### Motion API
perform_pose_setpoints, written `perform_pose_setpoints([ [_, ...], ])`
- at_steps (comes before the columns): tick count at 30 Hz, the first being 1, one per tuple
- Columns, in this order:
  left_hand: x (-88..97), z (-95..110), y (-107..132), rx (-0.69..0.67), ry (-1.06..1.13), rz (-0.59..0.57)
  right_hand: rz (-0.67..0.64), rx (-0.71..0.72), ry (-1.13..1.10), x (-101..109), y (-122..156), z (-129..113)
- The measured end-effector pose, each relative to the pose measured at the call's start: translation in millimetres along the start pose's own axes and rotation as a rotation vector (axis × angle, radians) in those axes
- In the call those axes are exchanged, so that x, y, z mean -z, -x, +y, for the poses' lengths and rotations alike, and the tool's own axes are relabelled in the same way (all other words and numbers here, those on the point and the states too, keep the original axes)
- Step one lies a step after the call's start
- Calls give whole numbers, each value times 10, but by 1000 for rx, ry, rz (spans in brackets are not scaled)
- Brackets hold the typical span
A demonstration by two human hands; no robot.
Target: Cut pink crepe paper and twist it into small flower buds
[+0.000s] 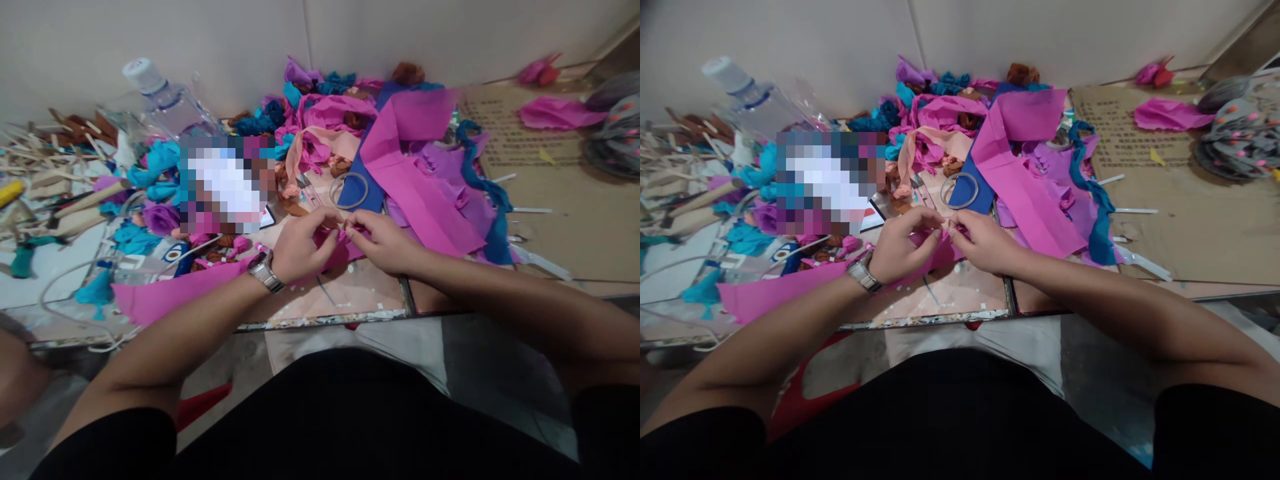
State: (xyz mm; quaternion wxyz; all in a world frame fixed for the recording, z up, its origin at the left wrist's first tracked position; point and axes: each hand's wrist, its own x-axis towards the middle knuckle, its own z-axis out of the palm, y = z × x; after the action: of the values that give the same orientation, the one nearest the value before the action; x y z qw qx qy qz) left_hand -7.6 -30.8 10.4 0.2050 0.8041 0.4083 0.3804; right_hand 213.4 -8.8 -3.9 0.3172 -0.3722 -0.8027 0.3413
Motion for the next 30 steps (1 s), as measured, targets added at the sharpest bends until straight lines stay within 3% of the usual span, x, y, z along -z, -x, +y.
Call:
perform_pose_setpoints([
  [6, 5, 11, -4, 7, 13, -4, 35, 1, -139, 16, 5, -38],
  [12, 82, 47, -43, 85, 5, -126, 66, 3, -126, 5, 9, -46],
  [30, 130, 21, -84, 101, -34, -93, 99, 169, -4, 31, 3, -61],
])
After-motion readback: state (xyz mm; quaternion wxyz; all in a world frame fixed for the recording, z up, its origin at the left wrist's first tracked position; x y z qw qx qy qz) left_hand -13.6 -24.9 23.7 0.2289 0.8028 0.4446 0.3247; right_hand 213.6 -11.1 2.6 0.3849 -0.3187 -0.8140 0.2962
